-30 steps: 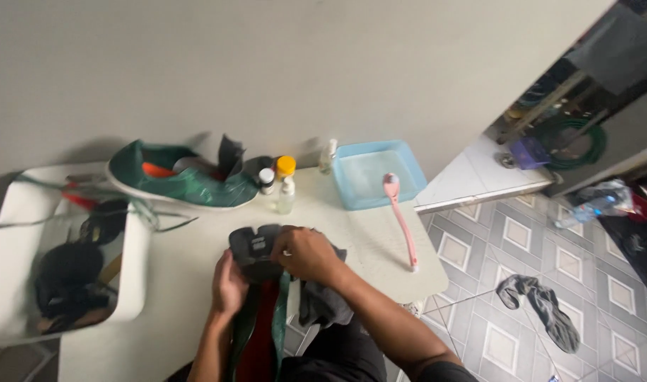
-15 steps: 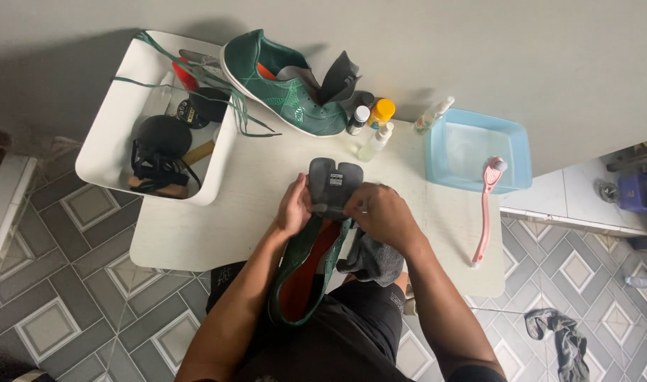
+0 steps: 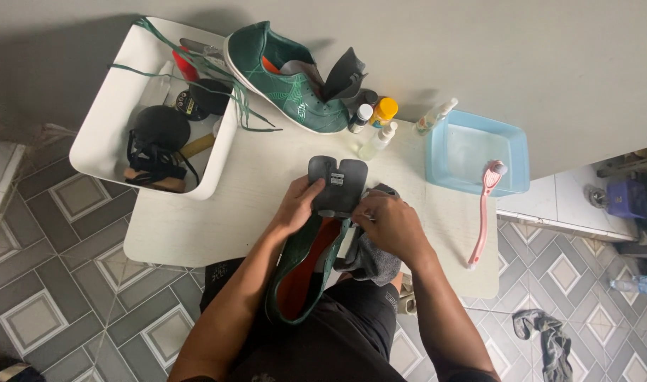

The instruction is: The person cleans a green sneaker by applying liquid cleaner to the insole and scrubbing with a toothbrush, then wiping the insole and upper with a cloth. The person repeatedly dips the brush in water and scrubs the insole, then wipes the shoe with a cloth.

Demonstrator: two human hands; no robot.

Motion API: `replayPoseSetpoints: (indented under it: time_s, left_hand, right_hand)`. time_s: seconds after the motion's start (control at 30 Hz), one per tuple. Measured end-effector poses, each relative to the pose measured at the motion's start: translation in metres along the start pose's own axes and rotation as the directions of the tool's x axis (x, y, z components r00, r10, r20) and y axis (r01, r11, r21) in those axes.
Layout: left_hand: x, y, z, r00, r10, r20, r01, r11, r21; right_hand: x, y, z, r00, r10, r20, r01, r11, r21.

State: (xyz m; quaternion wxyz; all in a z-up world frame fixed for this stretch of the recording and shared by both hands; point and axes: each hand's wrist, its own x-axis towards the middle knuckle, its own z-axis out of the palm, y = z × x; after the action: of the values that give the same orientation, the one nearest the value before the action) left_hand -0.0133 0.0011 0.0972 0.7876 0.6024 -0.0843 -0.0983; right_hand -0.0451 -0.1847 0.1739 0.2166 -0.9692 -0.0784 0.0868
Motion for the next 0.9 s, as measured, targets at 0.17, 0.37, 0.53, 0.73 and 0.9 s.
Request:
replayPoseSetpoints:
  time_s: [0.17,0.37,0.53,0.73,0.9]
  left_hand:
    - [0.013,-0.068,-0.022,0.999,0.019,0.047,-0.019,1.0,0.001]
    - [0.005,-0.029,-0.006,0.997,0.065,0.05,-0.072,0.983,0.17]
    - [0.002,-0.032,-0.009,0.997,0.064,0.045,-0.072,0.973,0.219]
    - [0.003,-0.028,-0.01,0.997,0.076,0.028,-0.081,0.961,0.266]
    - [0.007,-0.024,-0.009,0.998,0.056,0.032,-0.063,0.964,0.258]
  right_hand:
    - [-0.003,0.043,-0.054,0.954,0.12,-0.276,-0.076,0.983,0.167]
    - [0.058,0.179,-0.062,0.816,0.358,-0.453,-0.456,0.881,-0.126]
    - [0.09,0.199,-0.039,0.836,0.519,-0.181,-0.548,0.768,-0.332]
    - [0.063,0.199,-0.053,0.814,0.474,-0.335,-0.553,0.809,-0.199]
    - [0.01,0.118,-0.061,0.818,0.435,-0.376,-0.512,0.849,-0.13]
